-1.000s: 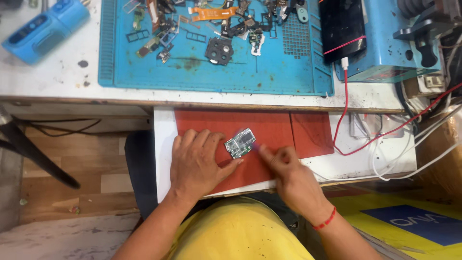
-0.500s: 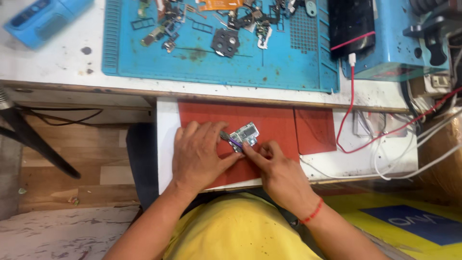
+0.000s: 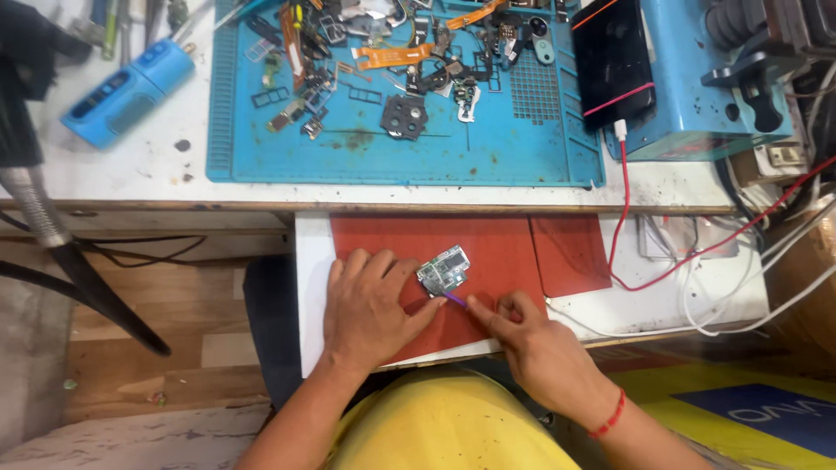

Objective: The person uses a purple pen-like tool to repeatedly touch and scrape specific points on a small circuit board held in their left hand. The task involves precise manipulation of the board's surface while seated at a cluttered workbench.

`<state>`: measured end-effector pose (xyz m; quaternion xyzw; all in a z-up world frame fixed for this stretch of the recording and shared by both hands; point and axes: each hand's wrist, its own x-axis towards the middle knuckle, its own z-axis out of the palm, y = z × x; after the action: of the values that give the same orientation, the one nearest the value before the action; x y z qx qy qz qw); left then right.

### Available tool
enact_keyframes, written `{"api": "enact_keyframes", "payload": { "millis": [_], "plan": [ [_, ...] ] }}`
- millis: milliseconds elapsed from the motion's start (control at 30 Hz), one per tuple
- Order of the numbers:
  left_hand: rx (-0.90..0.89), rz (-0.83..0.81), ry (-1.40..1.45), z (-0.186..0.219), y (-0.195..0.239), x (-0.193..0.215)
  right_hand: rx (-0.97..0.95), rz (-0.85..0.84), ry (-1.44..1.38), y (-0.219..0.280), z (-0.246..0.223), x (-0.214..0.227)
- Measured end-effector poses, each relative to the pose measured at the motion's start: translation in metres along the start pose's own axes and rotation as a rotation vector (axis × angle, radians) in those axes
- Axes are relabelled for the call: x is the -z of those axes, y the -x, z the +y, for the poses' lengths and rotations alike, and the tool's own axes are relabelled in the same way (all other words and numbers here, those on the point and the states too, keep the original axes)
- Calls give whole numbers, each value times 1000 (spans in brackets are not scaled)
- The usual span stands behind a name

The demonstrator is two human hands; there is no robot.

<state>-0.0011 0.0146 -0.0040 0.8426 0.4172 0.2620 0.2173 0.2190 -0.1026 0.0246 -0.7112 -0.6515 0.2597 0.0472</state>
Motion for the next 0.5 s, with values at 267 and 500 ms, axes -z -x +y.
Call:
{"api": "enact_keyframes", "payload": {
  "millis": [267,500],
  "plan": [
    [-2,-16,8,-1,-2,0,-136,-101,25,1,-20,17],
    [71,-16,33,3,-6,1,19,-29,9,-11,-11,0]
  ]
}}
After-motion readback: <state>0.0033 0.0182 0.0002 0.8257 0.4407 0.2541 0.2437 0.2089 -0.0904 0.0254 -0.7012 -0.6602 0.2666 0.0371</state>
